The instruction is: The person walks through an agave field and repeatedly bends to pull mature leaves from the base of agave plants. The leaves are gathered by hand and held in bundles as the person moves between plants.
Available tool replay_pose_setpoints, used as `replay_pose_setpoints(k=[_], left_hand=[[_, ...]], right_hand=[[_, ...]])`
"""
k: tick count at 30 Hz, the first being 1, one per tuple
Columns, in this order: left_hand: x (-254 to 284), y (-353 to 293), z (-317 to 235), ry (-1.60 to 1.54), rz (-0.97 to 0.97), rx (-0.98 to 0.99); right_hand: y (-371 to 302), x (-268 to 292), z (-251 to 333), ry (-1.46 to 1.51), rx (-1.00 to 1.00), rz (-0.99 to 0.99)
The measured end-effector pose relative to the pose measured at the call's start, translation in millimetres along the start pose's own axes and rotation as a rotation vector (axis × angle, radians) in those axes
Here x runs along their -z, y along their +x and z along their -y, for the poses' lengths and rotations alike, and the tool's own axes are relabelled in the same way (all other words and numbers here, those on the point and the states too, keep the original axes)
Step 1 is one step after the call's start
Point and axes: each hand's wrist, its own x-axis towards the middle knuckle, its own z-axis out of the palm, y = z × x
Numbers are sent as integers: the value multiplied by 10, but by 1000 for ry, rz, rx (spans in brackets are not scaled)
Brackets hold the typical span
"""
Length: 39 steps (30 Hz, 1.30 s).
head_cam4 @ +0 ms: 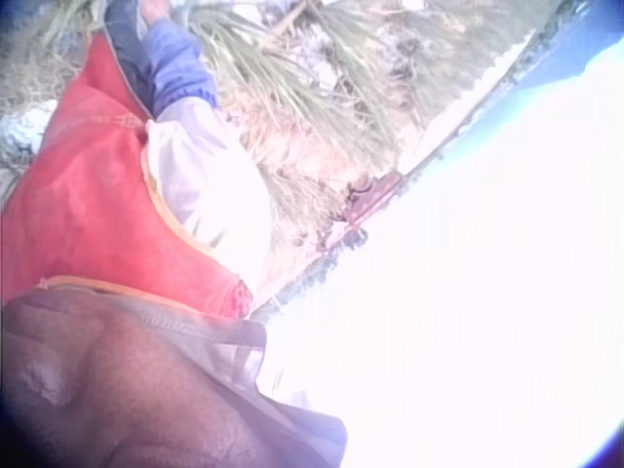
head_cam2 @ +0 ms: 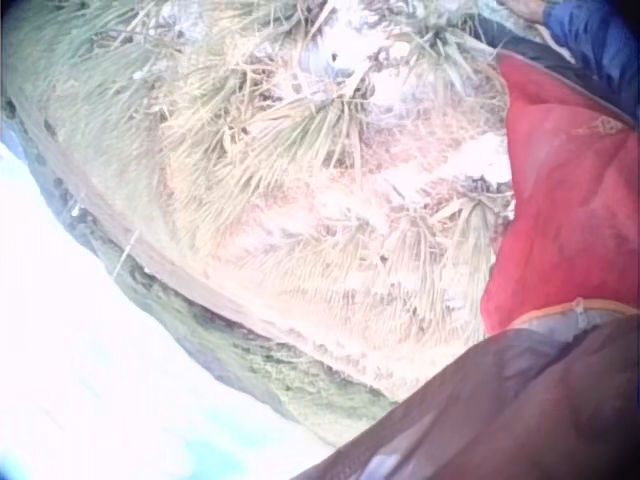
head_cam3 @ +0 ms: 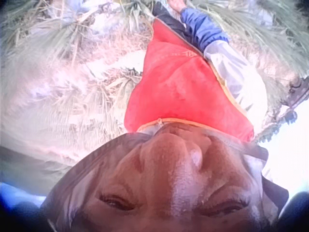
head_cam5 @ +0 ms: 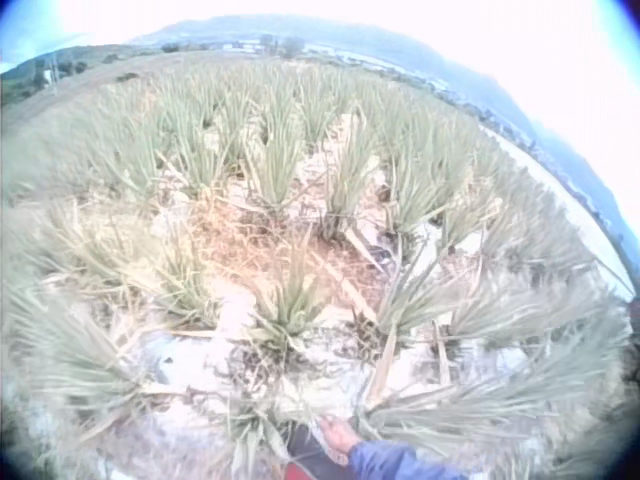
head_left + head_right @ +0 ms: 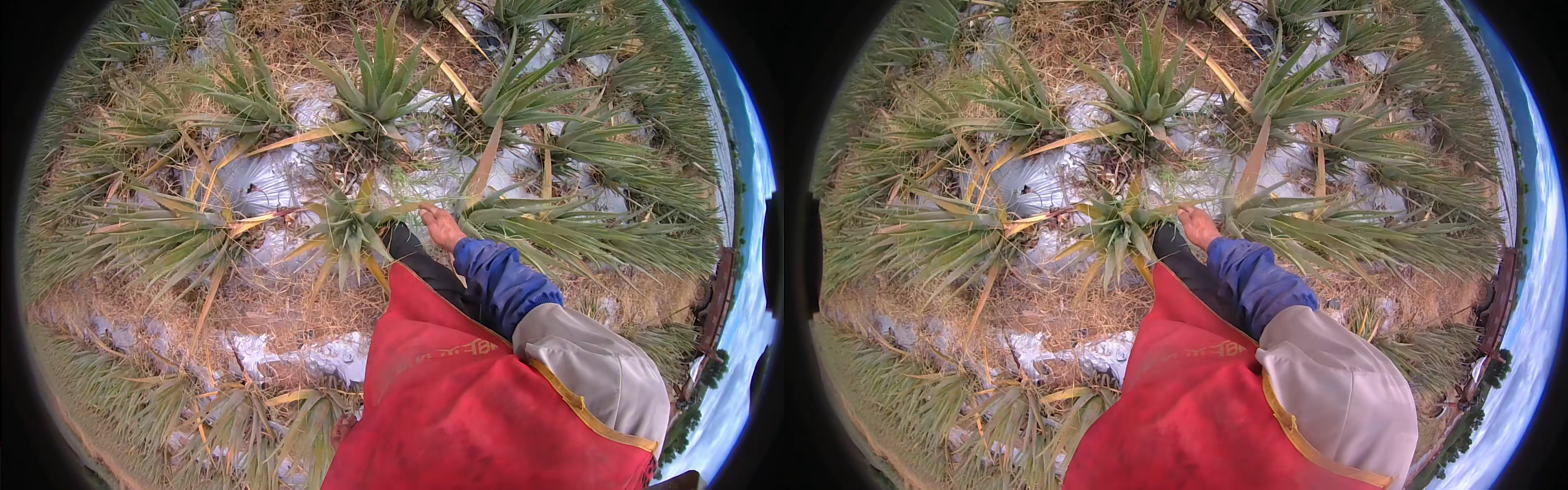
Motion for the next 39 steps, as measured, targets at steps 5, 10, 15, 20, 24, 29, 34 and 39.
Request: replay_pose_setpoints(k=[5, 10, 15, 20, 24, 29, 34, 39], left_hand=[[-1185, 124, -1360, 123, -145, 131], [-1330, 797, -2026, 175, -91, 127], [-1001, 2060, -1865, 244, -18, 111], [-495, 2346, -1395, 240, -156, 218], [-230, 2434, -979, 250, -218, 275], [-422, 2921, -1333, 333, -240, 71], [-973, 3902, -2413, 386, -185, -230], [-2016, 4924, -3415, 524, -45, -478]], right_hand=[[998, -310, -140, -41, -37, -49], [2058, -599, -1067, 231, -242, -174], [3346, -385, -2028, -98, -133, -230], [3805, -893, -1975, -1176, 248, 31], [4128, -1156, -1900, -800, 69, -124], [4032, -1545, -1072, 550, -386, -137], [4272, -1532, -1191, 915, -486, -10], [4521, -1765, -1152, 624, -591, -126]])
